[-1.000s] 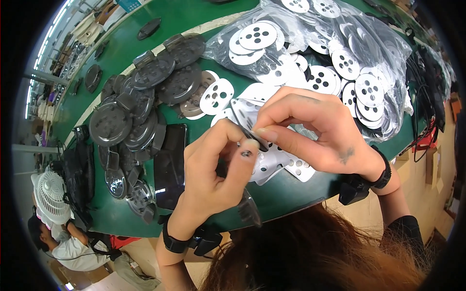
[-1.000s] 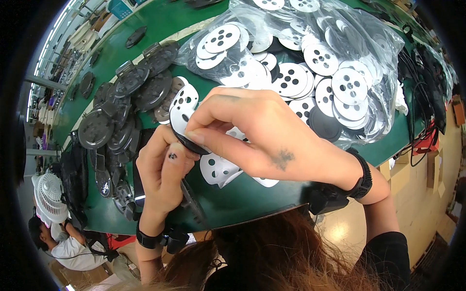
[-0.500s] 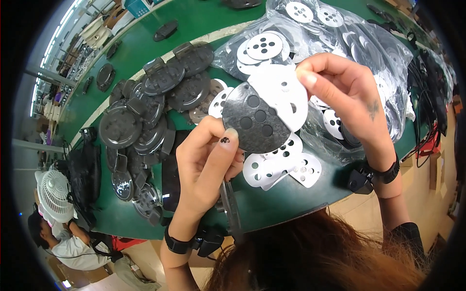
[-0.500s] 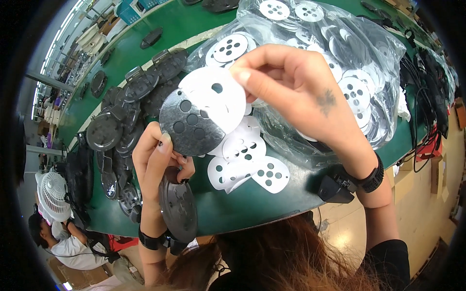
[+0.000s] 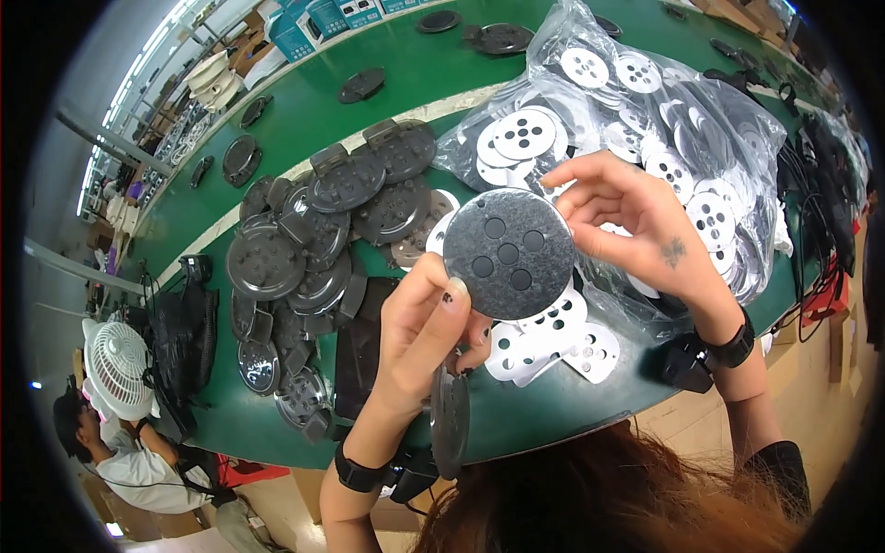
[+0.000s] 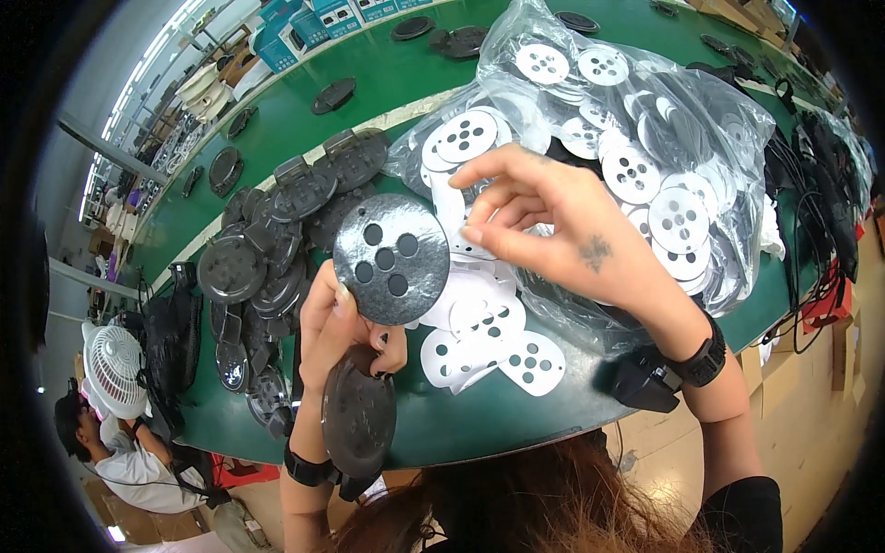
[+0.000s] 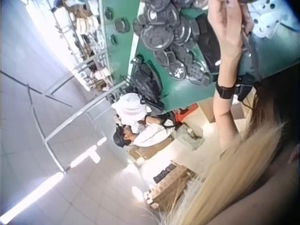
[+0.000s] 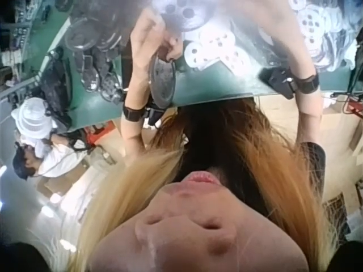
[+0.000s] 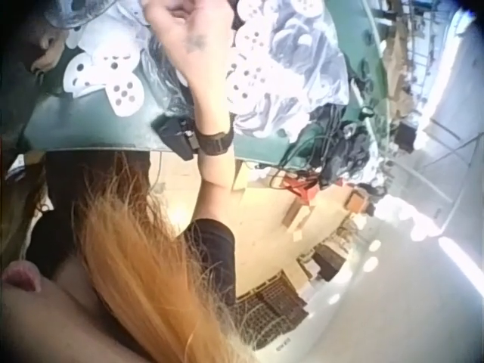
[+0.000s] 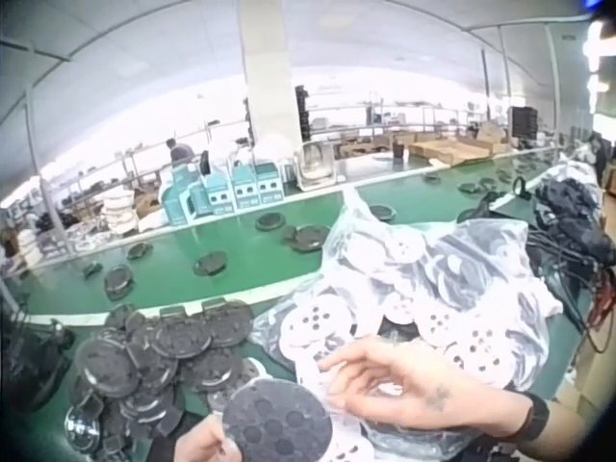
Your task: The person is assembling black plastic housing units by peeling stickers and placing circular components inside.
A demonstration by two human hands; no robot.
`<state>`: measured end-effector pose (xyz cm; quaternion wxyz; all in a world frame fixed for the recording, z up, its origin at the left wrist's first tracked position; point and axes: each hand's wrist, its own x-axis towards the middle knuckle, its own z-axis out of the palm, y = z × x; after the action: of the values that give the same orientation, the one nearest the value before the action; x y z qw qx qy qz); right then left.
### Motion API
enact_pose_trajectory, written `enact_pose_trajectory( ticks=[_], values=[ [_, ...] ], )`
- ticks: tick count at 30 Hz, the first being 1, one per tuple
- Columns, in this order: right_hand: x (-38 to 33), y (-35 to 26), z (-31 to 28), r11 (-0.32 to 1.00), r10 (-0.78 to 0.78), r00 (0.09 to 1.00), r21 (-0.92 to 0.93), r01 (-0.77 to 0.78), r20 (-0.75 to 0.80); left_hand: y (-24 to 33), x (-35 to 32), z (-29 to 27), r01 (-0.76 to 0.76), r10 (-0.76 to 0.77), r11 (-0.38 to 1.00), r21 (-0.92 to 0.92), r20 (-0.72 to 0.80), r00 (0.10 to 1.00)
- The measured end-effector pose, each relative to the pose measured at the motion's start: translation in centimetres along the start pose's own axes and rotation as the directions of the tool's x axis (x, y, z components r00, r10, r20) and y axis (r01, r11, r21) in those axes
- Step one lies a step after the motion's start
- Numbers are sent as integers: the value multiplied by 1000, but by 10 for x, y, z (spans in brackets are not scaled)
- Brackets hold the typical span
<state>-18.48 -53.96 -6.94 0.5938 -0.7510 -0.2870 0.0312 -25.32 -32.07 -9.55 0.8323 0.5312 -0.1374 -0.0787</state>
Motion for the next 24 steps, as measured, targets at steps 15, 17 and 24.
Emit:
enact_pose_trajectory(
  ticks=[15,17,24],
  values=[
    [-14,-4,17,498,-25,874,764,-410,486,-3,-6,6,85,-84,996,-3,76,994],
    [-15,-4,17,495,-22,862,755,-430,506,-4,-7,2,47,-62,995,83,183,981],
    [-20,-3,17,571,-142,813,717,-399,565,2,-1,13,165,-166,986,22,22,986]
  ],
)
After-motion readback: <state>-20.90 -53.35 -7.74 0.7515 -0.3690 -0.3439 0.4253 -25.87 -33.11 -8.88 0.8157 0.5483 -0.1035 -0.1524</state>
